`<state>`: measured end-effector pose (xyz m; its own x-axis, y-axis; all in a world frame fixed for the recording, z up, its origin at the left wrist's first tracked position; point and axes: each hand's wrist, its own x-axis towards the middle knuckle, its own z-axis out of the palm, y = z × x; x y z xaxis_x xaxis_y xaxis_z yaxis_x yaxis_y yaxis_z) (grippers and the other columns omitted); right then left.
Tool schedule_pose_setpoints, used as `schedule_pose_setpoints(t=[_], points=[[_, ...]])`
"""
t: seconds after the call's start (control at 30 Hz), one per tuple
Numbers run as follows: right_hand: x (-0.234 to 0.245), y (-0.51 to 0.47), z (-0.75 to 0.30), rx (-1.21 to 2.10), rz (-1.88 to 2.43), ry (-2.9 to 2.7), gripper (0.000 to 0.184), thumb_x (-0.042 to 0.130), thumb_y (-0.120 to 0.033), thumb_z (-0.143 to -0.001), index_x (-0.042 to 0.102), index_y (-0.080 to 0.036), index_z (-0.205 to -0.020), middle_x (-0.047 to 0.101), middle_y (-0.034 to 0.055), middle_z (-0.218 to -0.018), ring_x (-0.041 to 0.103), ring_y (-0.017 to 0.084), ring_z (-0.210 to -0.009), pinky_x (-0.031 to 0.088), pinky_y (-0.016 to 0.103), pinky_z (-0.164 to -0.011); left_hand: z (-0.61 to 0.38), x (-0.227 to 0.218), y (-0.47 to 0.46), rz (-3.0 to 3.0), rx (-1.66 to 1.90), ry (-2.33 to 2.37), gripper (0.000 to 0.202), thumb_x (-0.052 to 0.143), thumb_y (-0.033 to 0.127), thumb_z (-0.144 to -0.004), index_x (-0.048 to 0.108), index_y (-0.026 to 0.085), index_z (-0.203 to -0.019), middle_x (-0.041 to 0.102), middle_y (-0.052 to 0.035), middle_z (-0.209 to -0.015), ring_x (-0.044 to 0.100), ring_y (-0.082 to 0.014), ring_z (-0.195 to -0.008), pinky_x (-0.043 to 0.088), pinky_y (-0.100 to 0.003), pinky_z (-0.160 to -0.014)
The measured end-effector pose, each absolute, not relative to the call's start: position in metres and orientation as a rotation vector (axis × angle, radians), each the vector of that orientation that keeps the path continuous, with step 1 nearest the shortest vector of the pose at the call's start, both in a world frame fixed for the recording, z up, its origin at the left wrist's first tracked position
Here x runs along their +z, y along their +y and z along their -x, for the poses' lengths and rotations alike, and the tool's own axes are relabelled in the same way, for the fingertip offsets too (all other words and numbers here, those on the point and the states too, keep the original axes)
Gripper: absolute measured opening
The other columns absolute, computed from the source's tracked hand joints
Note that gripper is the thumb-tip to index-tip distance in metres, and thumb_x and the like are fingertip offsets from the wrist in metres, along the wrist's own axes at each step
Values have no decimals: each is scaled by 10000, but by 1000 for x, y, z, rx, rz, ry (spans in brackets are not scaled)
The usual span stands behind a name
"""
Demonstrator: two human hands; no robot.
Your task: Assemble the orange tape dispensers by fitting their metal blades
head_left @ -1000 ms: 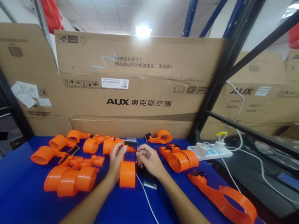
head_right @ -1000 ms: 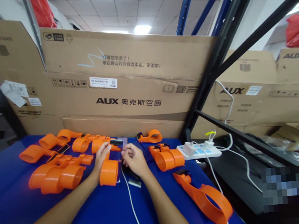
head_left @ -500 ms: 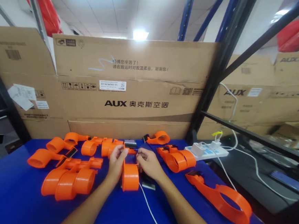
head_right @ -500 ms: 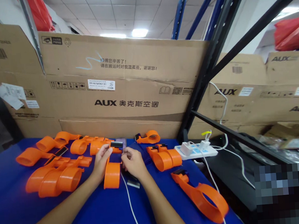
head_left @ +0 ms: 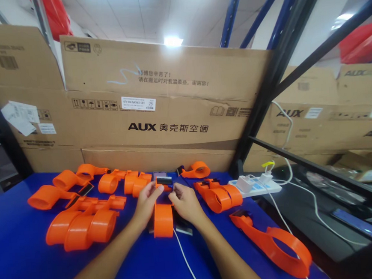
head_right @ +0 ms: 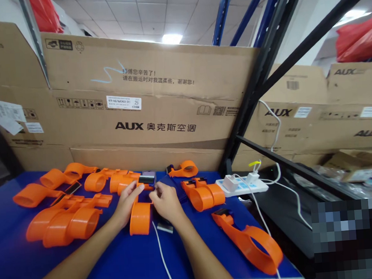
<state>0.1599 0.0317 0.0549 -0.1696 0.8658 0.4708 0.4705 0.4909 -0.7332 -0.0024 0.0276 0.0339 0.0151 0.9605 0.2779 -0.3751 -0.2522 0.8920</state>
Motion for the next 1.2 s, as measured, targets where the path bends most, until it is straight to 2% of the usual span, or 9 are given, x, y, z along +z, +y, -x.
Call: schedule_pose_setpoints(t=[0.23, 0.37, 0.7, 0.9, 1.07, 1.2], points=[[54, 34, -163, 559, 1105, -1847, 176, 530, -218, -755, 429, -229, -611, 464, -41, -545, 430, 137, -543, 296, 230, -497, 4, 28, 29, -1135, 1515, 813, 386, 801, 491, -773, 751, 167, -977, 733, -67, -896, 672, -243, -873, 509, -357, -850], [53, 36, -165, 571, 1103, -1870, 158, 516, -210, -763, 452, -226, -619, 479, -38, -544, 438, 137, -541, 298, 229, -497, 3, 27, 29, -1149, 1509, 795, 404, 789, 488, -790, 741, 159, -1020, 738, -81, -943, 667, -247, -895, 507, -359, -845], [55, 32, -163, 481, 1126, -1874, 216, 494, -226, -775, 357, -231, -608, 388, -57, -534, 382, 119, -533, 256, 225, -491, 2, 28, 30, -1140, 1500, 738, 408, 795, 474, -791, 749, 172, -1060, 765, -106, -1053, 687, -284, -1006, 500, -370, -906], [53, 30, -162, 493, 1135, -1839, 240, 472, -239, -829, 377, -228, -610, 442, -50, -508, 422, 124, -516, 271, 226, -486, 1, 29, 28, -1125, 1492, 727, 403, 794, 473, -793, 744, 174, -1059, 760, -100, -1034, 684, -267, -976, 501, -359, -889], [48, 34, -160, 578, 1129, -1811, 210, 475, -222, -812, 409, -227, -613, 451, -55, -504, 440, 120, -499, 295, 216, -480, 2, 25, 31, -1080, 1539, 789, 351, 809, 484, -768, 733, 173, -911, 718, -34, -861, 646, -199, -809, 482, -294, -770], [44, 37, -159, 669, 1114, -1798, 141, 483, -227, -810, 494, -218, -670, 500, -55, -548, 469, 119, -503, 324, 208, -479, 0, 24, 31, -902, 1588, 809, 359, 846, 482, -718, 718, 177, -856, 702, -15, -821, 634, -183, -783, 480, -274, -740]])
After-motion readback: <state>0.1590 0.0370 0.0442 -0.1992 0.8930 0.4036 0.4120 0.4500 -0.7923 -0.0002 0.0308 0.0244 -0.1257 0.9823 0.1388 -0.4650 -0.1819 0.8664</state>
